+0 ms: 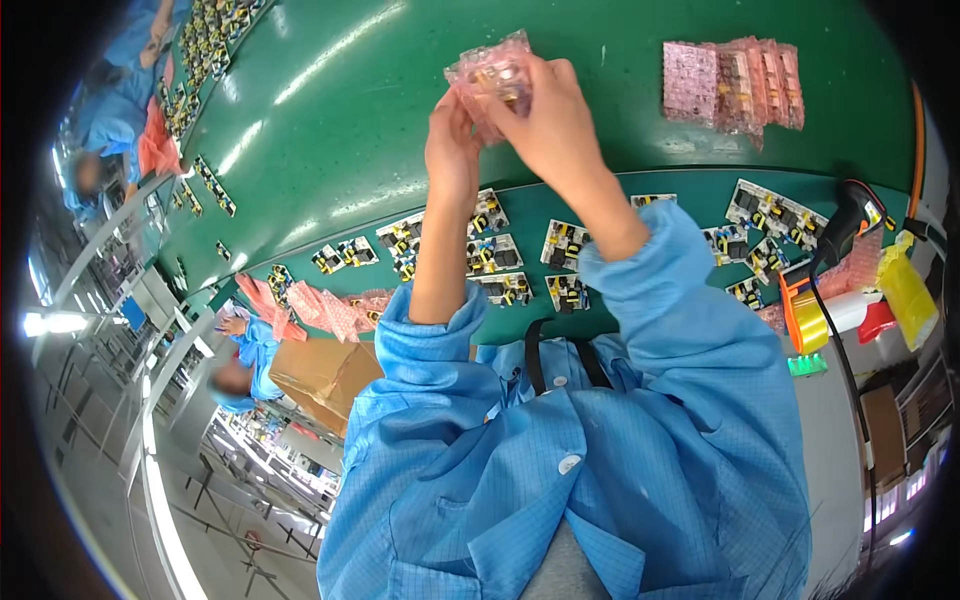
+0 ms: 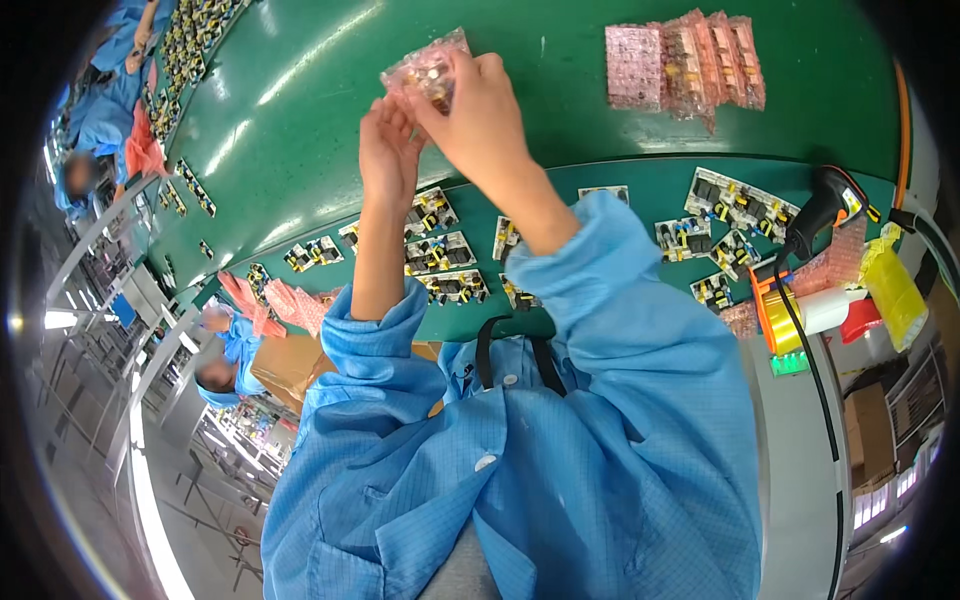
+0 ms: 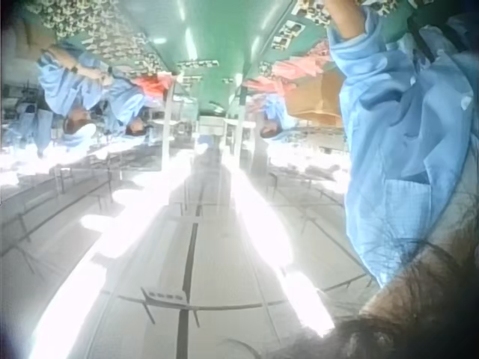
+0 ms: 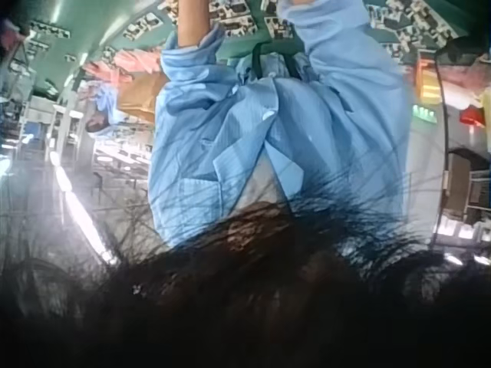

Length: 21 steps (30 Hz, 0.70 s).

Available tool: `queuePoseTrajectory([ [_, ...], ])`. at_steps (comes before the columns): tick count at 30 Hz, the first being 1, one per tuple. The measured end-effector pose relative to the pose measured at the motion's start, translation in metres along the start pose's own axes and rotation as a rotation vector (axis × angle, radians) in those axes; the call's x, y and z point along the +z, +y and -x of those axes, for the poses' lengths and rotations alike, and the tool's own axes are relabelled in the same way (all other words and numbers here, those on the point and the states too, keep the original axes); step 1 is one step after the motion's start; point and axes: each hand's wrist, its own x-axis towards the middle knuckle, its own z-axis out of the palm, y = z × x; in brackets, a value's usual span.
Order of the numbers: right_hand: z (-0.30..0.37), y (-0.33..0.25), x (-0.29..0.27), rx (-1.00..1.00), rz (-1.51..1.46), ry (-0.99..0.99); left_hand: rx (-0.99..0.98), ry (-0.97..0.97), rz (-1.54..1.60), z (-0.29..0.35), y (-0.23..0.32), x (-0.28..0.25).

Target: Sorting and packaging small electronic circuit boards into plastic bags and then placing them into a cardboard box on an assembly line.

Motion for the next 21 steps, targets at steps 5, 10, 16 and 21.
queuePoseTrajectory([
  [5,0.016,0.014,-0.020,-0.031,-0.122,-0.012,0.032,-0.020,-0.253,0.000,-0.002,0.019],
  [10,0.015,0.063,-0.096,-0.042,0.574,0.430,0.146,0.040,-0.277,-0.002,-0.011,0.037],
  [16,-0.002,0.071,-0.095,0.153,0.336,0.485,0.306,0.099,-0.556,-0.007,-0.036,0.042],
  [21,-0.004,0.072,-0.094,0.305,0.677,0.432,0.264,0.111,-0.584,-0.016,-0.042,0.029],
])
